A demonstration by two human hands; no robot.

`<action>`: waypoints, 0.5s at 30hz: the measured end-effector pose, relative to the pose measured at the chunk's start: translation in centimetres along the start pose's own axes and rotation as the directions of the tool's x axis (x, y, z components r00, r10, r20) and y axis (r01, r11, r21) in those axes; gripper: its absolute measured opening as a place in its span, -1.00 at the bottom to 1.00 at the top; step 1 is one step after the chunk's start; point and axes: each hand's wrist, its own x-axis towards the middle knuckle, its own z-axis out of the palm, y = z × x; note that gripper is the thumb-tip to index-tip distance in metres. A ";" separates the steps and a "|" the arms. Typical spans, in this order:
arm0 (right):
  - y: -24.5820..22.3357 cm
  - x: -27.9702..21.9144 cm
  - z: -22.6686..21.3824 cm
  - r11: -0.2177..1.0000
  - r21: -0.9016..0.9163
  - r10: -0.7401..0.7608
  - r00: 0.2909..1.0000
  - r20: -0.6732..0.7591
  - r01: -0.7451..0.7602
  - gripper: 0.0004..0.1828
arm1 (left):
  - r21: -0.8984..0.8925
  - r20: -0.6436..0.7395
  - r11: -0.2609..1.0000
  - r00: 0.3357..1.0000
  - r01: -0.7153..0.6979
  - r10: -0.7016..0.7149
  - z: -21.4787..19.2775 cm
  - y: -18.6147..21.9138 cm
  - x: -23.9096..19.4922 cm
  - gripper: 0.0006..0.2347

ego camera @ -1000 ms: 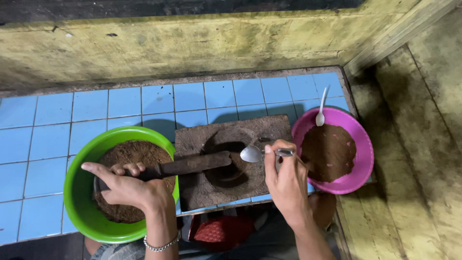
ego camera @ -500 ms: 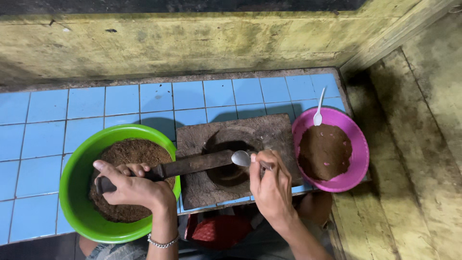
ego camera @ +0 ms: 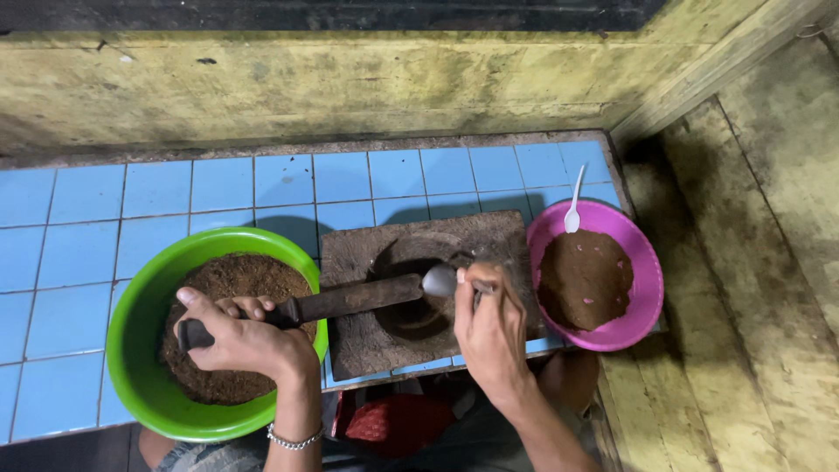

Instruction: The person uses a wooden pestle and mortar to grind brown grains. They repeatedly scoop grains from a green bowl into the mortar, grind them, and transfer the resulting powder into a pink bowl using a spoon.

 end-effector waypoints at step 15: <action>-0.3 0.2 -0.8 0.994 0.077 0.082 0.996 -0.047 -0.078 -0.89 | 0.021 0.006 1.000 1.000 0.001 -0.001 0.5 0.4 -0.2 -0.70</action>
